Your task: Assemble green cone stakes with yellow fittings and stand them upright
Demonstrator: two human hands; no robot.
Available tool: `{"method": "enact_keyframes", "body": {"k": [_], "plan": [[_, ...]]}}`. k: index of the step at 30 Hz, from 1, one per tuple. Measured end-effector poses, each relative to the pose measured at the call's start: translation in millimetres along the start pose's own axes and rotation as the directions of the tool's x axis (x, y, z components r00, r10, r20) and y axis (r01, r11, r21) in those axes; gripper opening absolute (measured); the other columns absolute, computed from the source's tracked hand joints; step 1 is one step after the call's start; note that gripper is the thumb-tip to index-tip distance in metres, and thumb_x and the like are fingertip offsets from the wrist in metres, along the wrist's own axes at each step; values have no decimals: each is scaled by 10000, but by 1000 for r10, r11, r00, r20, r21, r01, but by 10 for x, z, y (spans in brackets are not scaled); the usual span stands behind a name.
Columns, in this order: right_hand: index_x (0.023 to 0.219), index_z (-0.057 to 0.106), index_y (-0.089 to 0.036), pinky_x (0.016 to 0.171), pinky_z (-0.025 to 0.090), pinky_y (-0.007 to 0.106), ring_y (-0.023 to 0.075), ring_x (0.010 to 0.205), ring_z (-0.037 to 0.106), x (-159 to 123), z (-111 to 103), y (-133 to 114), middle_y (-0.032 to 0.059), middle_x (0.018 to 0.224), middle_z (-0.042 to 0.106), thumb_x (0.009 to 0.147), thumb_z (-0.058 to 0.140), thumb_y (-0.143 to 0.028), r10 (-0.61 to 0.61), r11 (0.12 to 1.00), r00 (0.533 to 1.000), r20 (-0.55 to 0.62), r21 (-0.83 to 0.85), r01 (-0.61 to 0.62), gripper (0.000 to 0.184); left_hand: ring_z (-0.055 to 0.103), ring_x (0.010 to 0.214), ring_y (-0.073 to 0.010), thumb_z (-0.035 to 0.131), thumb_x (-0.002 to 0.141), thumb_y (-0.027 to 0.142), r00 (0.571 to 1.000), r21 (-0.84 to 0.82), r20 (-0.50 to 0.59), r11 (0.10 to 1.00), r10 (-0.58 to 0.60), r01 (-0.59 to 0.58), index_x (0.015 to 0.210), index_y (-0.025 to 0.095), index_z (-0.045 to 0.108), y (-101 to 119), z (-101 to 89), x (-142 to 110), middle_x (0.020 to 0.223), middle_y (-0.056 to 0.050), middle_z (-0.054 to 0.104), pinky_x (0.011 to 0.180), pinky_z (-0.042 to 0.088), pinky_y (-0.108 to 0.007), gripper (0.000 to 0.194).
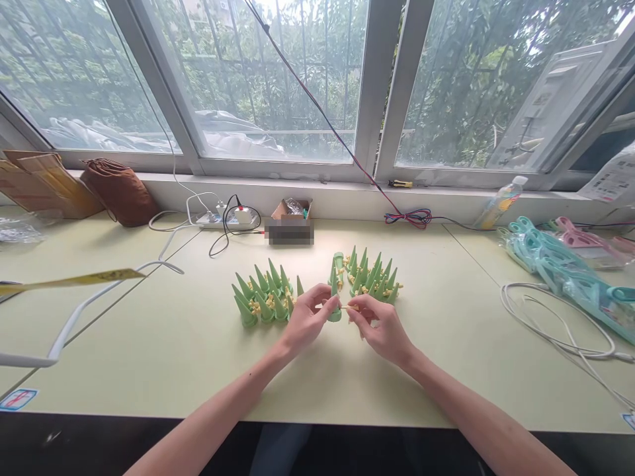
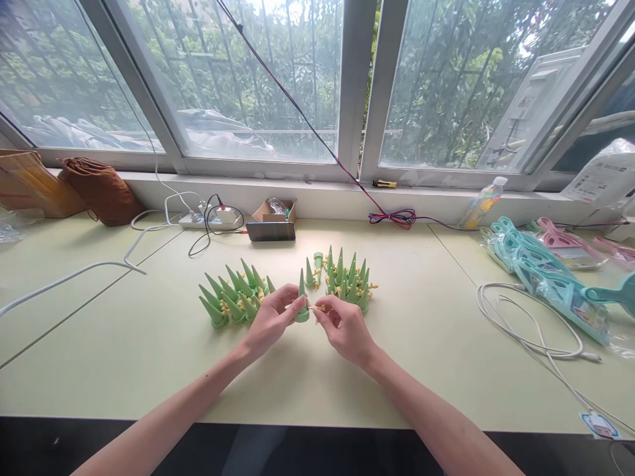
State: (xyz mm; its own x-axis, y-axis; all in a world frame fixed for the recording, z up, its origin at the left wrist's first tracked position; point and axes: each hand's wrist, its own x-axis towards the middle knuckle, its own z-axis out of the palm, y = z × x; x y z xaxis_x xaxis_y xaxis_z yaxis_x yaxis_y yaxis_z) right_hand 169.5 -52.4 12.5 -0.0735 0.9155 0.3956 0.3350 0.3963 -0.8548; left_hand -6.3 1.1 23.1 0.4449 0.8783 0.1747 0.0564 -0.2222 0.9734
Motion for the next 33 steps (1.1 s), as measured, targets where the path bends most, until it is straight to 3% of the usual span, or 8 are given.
{"method": "enact_keyframes", "body": {"k": [6, 16, 25, 29, 33], "plan": [[943, 597, -195, 443, 460, 237, 111, 480, 540, 1, 1, -2, 13, 703, 618, 946, 531, -366, -16, 1000, 1000, 11, 0, 16, 184, 527, 591, -88, 601, 877, 440, 1000, -10, 29, 1000, -11, 11, 923, 173, 594, -20, 28, -9, 780, -26, 596, 415, 374, -161, 271], [932, 603, -199, 460, 456, 247, 112, 471, 531, -3, 2, -5, 8, 699, 615, 953, 515, -372, -29, 999, 999, 34, -16, 29, 195, 434, 483, -44, 598, 882, 459, 997, -94, 58, 994, -51, 56, 894, 182, 523, -16, 45, -19, 747, 3, 579, 376, 317, -152, 287], [906, 600, -201, 466, 451, 247, 103, 457, 519, -11, 14, 14, 5, 696, 624, 954, 514, -382, -32, 999, 999, 43, -8, 32, 206, 572, 562, -105, 620, 858, 479, 997, -139, 66, 988, -51, 60, 888, 190, 503, -28, 62, -27, 771, -6, 566, 370, 357, -167, 314], [876, 592, -195, 445, 442, 237, 101, 457, 523, -22, 19, 17, 2, 684, 617, 940, 542, -372, 14, 997, 999, 46, 75, -18, 196, 534, 574, -102, 594, 882, 451, 998, -51, 57, 999, 12, -9, 893, 189, 527, -42, 64, -47, 739, -4, 548, 417, 370, -184, 271], [854, 573, -190, 425, 436, 229, 86, 432, 511, -30, 20, 21, -11, 690, 609, 930, 559, -391, 119, 968, 988, 95, 210, -137, 215, 451, 597, -97, 548, 919, 360, 983, 188, 59, 965, 174, -182, 881, 186, 573, -69, 59, -66, 731, -3, 522, 547, 425, -231, 180]]}}
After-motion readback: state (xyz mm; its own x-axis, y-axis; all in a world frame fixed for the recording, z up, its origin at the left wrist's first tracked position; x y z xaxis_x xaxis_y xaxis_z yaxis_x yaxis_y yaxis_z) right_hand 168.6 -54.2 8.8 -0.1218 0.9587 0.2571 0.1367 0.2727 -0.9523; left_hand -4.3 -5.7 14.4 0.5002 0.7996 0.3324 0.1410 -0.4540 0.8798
